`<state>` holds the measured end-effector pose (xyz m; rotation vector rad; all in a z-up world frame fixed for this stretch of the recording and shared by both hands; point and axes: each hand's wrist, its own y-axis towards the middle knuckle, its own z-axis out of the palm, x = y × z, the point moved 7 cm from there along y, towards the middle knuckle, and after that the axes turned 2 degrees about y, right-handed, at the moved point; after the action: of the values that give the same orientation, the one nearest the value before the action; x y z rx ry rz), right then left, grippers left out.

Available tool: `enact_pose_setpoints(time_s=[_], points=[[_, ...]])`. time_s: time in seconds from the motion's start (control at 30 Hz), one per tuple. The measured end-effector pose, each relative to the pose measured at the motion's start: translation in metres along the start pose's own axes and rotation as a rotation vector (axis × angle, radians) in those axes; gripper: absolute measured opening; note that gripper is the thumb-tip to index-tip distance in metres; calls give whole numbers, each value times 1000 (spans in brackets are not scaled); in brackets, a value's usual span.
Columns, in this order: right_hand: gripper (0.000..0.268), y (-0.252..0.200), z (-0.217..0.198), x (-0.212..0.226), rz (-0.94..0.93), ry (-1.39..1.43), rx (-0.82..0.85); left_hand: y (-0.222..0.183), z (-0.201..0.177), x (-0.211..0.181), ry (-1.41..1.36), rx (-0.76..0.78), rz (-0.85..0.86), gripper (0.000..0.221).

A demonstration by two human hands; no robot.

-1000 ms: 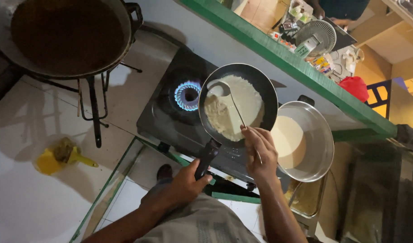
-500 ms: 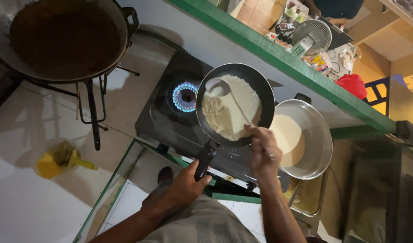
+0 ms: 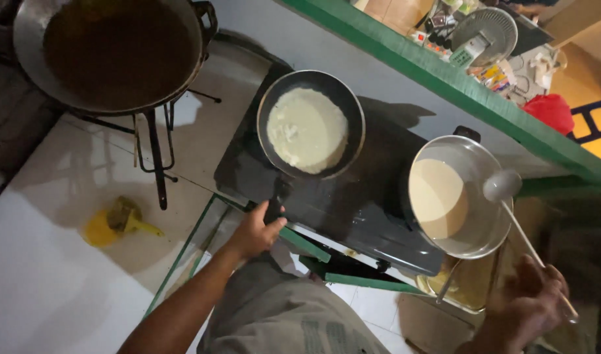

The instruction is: The person is preparing crepes by greasing a frying pan, pouring batter from a bowl, spreading it evenly, and removing the cooked crepes onto a tray.

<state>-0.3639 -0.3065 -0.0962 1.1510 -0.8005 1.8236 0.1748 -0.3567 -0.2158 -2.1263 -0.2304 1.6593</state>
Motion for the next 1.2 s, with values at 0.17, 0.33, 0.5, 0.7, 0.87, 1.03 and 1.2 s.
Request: enact_pose_setpoints(time_s=[0.17,0.33,0.5,0.7,0.87,1.03,1.2], points=[[18,-19,-28,33,-313,-584,17,25,-11,24,-209,17,-164,17],[14,-14,-35,30,-373,-615,48,37,-8,39,-208,0,-177,23],[17,13,-27,19,-406,-679,133,38,-12,30,-230,-5,-182,22],[12,71,-7,-23,-431,-599,386,29,-16,40,-310,-123,-236,48],[19,63,44,-27,-855,-627,605,15,-46,163,-425,-731,-358,53],[40,70,85,2,-413,-1205,662,-72,0,212,-452,-741,-533,61],[31,101,106,-60,-741,-1023,840,-140,78,269,-368,-743,-737,76]])
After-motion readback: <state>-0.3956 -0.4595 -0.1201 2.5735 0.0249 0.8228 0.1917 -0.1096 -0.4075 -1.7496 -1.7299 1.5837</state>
